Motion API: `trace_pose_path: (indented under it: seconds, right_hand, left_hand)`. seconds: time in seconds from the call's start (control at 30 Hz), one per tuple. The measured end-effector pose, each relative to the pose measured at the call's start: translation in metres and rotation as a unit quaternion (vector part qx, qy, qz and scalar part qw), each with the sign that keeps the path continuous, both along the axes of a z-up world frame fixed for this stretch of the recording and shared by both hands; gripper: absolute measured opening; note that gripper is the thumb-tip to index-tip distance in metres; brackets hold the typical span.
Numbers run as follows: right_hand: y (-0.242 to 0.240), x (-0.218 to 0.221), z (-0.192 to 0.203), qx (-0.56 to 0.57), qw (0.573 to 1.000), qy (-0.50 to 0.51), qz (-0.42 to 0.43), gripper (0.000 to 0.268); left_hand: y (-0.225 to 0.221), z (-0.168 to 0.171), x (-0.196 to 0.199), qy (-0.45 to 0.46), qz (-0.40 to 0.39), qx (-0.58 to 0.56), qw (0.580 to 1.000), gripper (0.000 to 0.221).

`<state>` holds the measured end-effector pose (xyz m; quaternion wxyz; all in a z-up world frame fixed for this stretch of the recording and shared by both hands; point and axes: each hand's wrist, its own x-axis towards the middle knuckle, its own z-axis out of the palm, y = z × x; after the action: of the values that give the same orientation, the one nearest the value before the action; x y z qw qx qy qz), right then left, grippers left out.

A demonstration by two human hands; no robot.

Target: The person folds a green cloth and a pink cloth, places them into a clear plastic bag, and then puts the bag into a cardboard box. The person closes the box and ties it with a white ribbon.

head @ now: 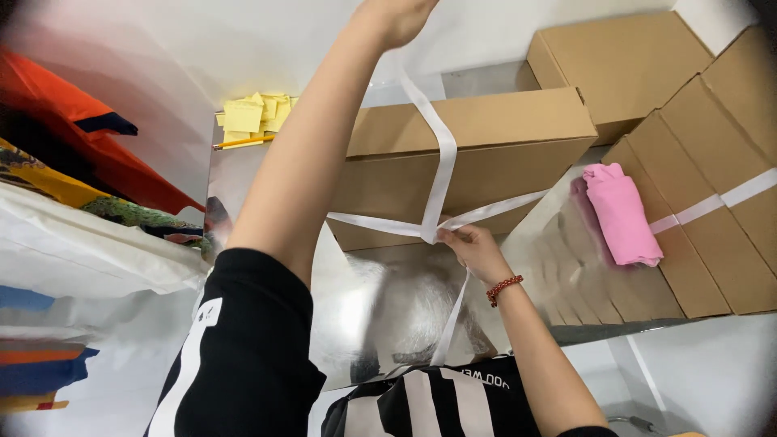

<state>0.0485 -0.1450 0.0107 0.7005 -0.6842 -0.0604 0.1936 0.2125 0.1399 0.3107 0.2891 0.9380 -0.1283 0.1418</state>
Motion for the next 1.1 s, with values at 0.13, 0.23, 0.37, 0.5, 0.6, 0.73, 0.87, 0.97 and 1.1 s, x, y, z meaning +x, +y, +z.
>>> trace_pose_path:
  seconds: [0.13,0.23,0.37,0.5,0.6,0.73,0.87,0.97,1.1]
  right_hand:
    - [0.007,-0.013,0.042,0.011,1.0,-0.02,0.002,0.027]
    - [0.002,0.007,-0.011,0.0,0.999,-0.035,0.009,0.025]
    - [-0.007,0.01,-0.027,0.014,1.0,-0.022,0.008,0.015]
    - [-0.005,0.009,-0.023,0.026,0.999,-0.03,0.009,0.012]
    - [-0.001,0.008,-0.008,0.036,0.999,-0.032,0.007,0.011]
    - [-0.005,0.008,-0.025,0.043,0.998,-0.047,-0.007,0.009]
    - [0.007,-0.012,0.014,0.065,0.997,-0.028,-0.02,0.007]
    - [0.017,-0.021,0.041,0.06,0.998,-0.025,-0.024,0.012]
    - [0.024,-0.026,0.047,0.059,0.997,0.026,-0.039,0.022]
  left_hand:
    - [-0.01,-0.039,0.009,-0.129,0.067,-0.025,0.989,0.049]
    - [-0.044,0.005,-0.114,-0.021,0.064,0.069,0.995,0.069]
    - [-0.06,-0.037,-0.213,0.165,0.06,0.163,0.971,0.061]
    - [-0.063,-0.078,-0.23,0.293,0.053,0.075,0.952,0.072]
    - [-0.074,-0.093,-0.227,0.272,0.035,-0.077,0.958,0.053]
    - [-0.082,-0.081,-0.221,0.155,0.058,-0.087,0.982,0.029]
    - [-0.082,-0.047,-0.21,0.081,0.056,0.0,0.995,0.025]
    - [-0.079,-0.052,-0.175,0.013,0.078,0.068,0.995,0.012]
    - [-0.068,-0.058,-0.131,-0.039,-0.017,0.045,0.998,0.027]
